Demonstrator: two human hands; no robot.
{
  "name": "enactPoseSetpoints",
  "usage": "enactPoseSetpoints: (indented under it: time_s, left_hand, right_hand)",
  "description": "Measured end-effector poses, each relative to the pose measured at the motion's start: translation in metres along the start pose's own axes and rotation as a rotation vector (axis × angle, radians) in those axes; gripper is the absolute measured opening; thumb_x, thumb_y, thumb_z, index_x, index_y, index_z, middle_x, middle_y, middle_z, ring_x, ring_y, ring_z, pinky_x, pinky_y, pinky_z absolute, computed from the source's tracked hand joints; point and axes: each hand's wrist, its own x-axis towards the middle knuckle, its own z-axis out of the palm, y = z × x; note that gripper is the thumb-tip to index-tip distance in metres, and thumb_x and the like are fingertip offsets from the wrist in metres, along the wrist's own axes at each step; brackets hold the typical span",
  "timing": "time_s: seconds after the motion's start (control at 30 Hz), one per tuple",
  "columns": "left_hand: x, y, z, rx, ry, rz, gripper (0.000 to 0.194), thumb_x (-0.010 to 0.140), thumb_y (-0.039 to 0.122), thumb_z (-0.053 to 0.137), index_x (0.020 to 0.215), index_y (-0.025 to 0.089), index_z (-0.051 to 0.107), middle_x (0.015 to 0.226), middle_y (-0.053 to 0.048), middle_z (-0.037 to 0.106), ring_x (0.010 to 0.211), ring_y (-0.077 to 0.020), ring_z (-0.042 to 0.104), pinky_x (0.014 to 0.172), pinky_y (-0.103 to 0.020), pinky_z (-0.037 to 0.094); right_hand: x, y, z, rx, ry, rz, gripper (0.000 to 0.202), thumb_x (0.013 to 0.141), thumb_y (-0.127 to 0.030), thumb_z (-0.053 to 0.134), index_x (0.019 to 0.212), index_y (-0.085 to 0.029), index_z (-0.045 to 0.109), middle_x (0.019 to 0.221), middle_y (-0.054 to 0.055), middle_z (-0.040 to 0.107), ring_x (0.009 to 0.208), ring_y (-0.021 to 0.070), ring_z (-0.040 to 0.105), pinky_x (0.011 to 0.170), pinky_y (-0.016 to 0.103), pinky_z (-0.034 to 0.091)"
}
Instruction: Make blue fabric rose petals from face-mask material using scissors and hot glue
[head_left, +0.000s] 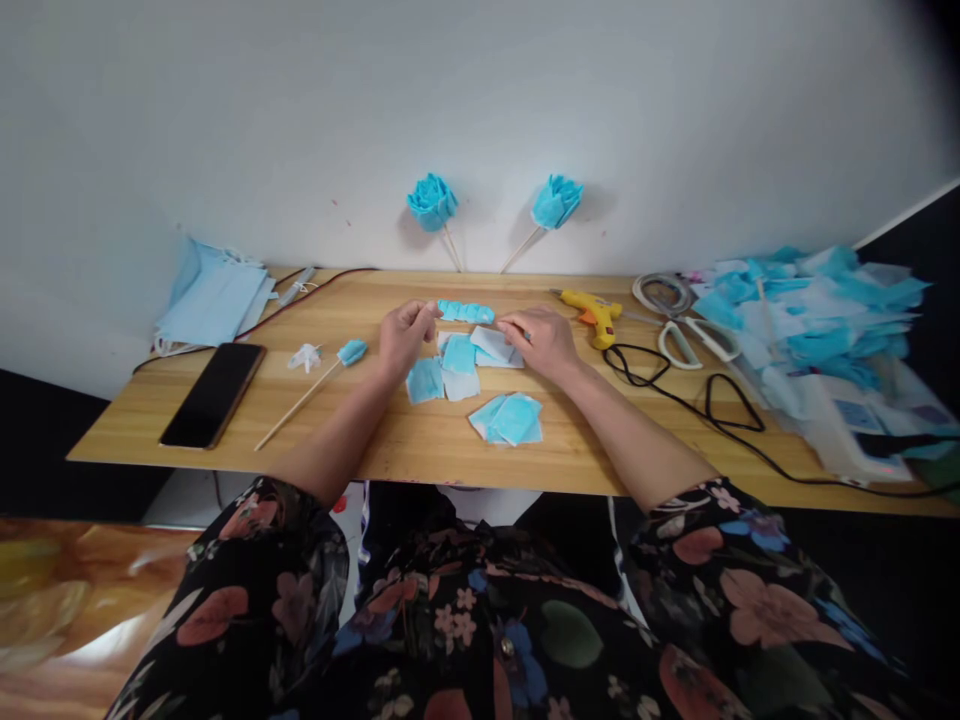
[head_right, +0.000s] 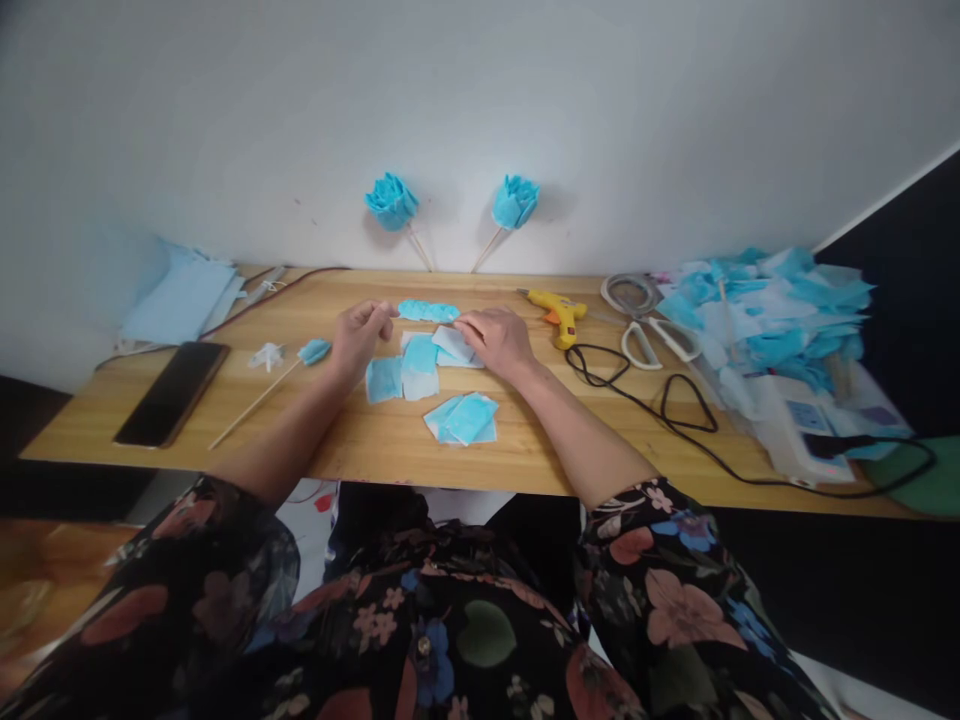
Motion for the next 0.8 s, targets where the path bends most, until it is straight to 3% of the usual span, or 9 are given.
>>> enactPoseSetpoints:
  time_s: [0.43, 0.8]
  left_hand:
    - [0.002, -0.01, 0.002, 0.018, 0.007, -0.056, 0.03, 0.084, 0.041, 0.064, 0.068, 0.016, 0.066, 0.05, 0.004, 0.051, 0.048, -0.0084, 0.043, 0.054, -0.023, 0.037]
    - [0.003, -0.009, 0.002, 0.003, -0.003, -0.054, 0.03, 0.083, 0.042, 0.064, 0.067, 0.017, 0.066, 0.05, 0.004, 0.051, 0.048, -0.0083, 0.042, 0.054, -0.024, 0.036]
  right_hand:
    - [0.002, 0.0, -0.001, -0.014, 0.0, 0.005, 0.031, 0.1, -0.034, 0.051, 0.086, -0.022, 0.075, 0.074, 0.004, 0.075, 0.073, 0.0207, 0.064, 0.078, 0.034, 0.042]
    - [-0.001, 0.005, 0.002, -0.013, -0.022, -0.008, 0.032, 0.101, -0.034, 0.049, 0.091, -0.02, 0.076, 0.077, 0.006, 0.076, 0.075, 0.021, 0.067, 0.077, 0.033, 0.043]
